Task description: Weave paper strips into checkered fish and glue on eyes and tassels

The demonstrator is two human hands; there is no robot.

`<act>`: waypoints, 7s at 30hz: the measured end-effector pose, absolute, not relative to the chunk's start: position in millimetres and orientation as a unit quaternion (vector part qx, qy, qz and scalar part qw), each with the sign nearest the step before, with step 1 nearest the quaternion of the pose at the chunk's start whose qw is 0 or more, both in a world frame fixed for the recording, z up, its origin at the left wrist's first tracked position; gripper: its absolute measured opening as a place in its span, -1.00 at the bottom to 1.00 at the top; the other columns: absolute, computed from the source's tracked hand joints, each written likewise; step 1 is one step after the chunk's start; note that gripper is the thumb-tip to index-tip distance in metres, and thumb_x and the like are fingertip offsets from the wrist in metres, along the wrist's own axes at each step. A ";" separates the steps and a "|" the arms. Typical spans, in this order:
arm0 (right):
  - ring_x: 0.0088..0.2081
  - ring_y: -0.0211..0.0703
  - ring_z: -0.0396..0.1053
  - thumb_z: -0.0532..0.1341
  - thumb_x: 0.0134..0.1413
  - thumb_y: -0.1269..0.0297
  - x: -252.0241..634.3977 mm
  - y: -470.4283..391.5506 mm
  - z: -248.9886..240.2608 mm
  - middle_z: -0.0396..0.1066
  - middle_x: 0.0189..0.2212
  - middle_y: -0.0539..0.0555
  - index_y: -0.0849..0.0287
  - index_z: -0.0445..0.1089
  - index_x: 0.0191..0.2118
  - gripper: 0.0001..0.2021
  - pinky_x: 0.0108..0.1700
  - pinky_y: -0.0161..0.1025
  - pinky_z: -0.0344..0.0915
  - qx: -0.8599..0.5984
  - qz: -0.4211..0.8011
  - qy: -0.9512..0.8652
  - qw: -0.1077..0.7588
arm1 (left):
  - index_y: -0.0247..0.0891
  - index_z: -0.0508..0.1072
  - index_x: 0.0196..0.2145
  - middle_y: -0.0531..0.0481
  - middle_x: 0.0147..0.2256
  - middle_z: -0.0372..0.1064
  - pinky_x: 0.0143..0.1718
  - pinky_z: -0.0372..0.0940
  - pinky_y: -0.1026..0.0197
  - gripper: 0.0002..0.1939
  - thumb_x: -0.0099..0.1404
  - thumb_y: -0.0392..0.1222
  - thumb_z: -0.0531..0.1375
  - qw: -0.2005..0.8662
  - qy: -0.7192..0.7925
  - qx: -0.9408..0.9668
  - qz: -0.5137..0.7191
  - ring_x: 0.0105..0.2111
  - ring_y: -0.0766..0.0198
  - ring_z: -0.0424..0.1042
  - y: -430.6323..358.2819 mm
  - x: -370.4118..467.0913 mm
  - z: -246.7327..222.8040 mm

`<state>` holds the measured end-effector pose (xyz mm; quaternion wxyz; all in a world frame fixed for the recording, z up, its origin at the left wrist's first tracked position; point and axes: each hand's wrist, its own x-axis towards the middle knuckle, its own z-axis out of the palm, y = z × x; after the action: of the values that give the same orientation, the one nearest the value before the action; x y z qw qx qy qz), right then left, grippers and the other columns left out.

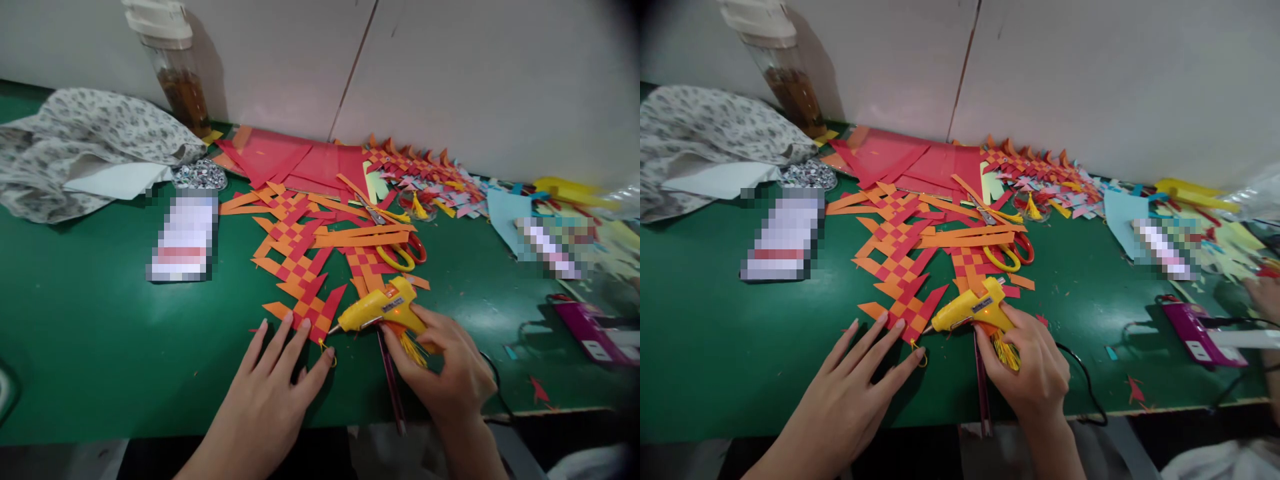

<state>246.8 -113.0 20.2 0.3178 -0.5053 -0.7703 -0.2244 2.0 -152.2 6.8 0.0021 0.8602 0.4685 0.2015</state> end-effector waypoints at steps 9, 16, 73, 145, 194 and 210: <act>-0.34 0.01 0.47 0.33 -0.09 0.02 267.6 -72.5 18.3 0.50 -0.30 0.14 0.12 0.22 -0.34 -0.65 -0.33 -0.14 0.34 -0.726 -0.080 -0.608 0.311 | 0.02 0.35 0.09 -0.13 0.11 0.32 0.07 0.18 -0.16 -0.60 0.31 -0.24 0.07 0.002 0.467 0.858 0.213 0.15 -0.05 0.24 -154.1 2.7 5.9; -0.34 -0.06 0.36 0.18 0.12 0.06 250.5 -83.6 39.1 0.38 -0.41 0.11 0.17 0.27 -0.30 -0.75 -0.27 -0.16 0.26 -0.670 -0.185 -0.669 0.264 | 0.01 0.34 0.10 -0.16 0.10 0.33 0.05 0.21 -0.17 -0.59 0.32 -0.23 0.07 0.003 0.464 0.860 0.213 0.14 -0.06 0.26 -152.6 2.6 6.5; -0.68 -0.27 0.10 0.04 0.15 0.13 235.6 -89.7 134.3 0.21 -0.76 0.00 0.14 0.48 -0.49 -0.65 -0.57 -0.24 0.06 -0.453 0.339 -0.421 0.709 | -0.29 0.47 -0.19 -0.04 -0.19 0.49 -0.22 0.29 0.29 -0.76 0.31 -0.16 0.06 0.242 0.385 0.812 0.365 -0.22 0.29 0.43 44.8 48.0 155.9; -0.44 -0.26 0.51 0.45 -0.23 0.22 164.1 -106.4 40.0 0.52 -0.46 -0.05 0.06 0.12 -0.37 -0.56 -0.36 -0.37 0.45 -0.566 0.489 -0.456 0.482 | -0.23 0.20 -0.44 0.19 -0.55 0.29 -0.62 0.20 0.40 -0.76 0.09 -0.26 0.26 0.679 0.394 0.574 0.232 -0.60 0.45 0.25 -59.2 -13.8 42.9; -0.50 -0.23 0.47 0.38 -0.19 0.34 162.6 -98.0 51.5 0.47 -0.52 -0.07 0.06 0.08 -0.41 -0.61 -0.40 -0.31 0.45 -0.569 0.459 -0.545 0.412 | -0.16 0.44 -0.12 -0.04 -0.21 0.50 -0.36 0.23 0.24 -0.74 0.38 -0.21 -0.02 0.119 0.479 0.849 0.188 -0.23 0.16 0.46 -45.9 -38.4 64.9; -0.45 -0.20 0.48 0.32 -0.05 0.27 163.8 -99.7 56.0 0.48 -0.47 -0.02 0.05 0.11 -0.38 -0.71 -0.35 -0.25 0.43 -0.559 0.416 -0.574 0.430 | -0.19 0.47 -0.29 0.11 -0.38 0.50 -0.46 0.19 0.35 -0.91 0.26 -0.23 0.16 0.488 0.395 0.743 0.234 -0.43 0.36 0.42 -57.7 -17.6 59.5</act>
<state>163.8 -99.7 56.0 0.4300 -0.5593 -0.5735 0.4164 -17.6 -57.7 59.5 0.4879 0.7426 0.3947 0.2338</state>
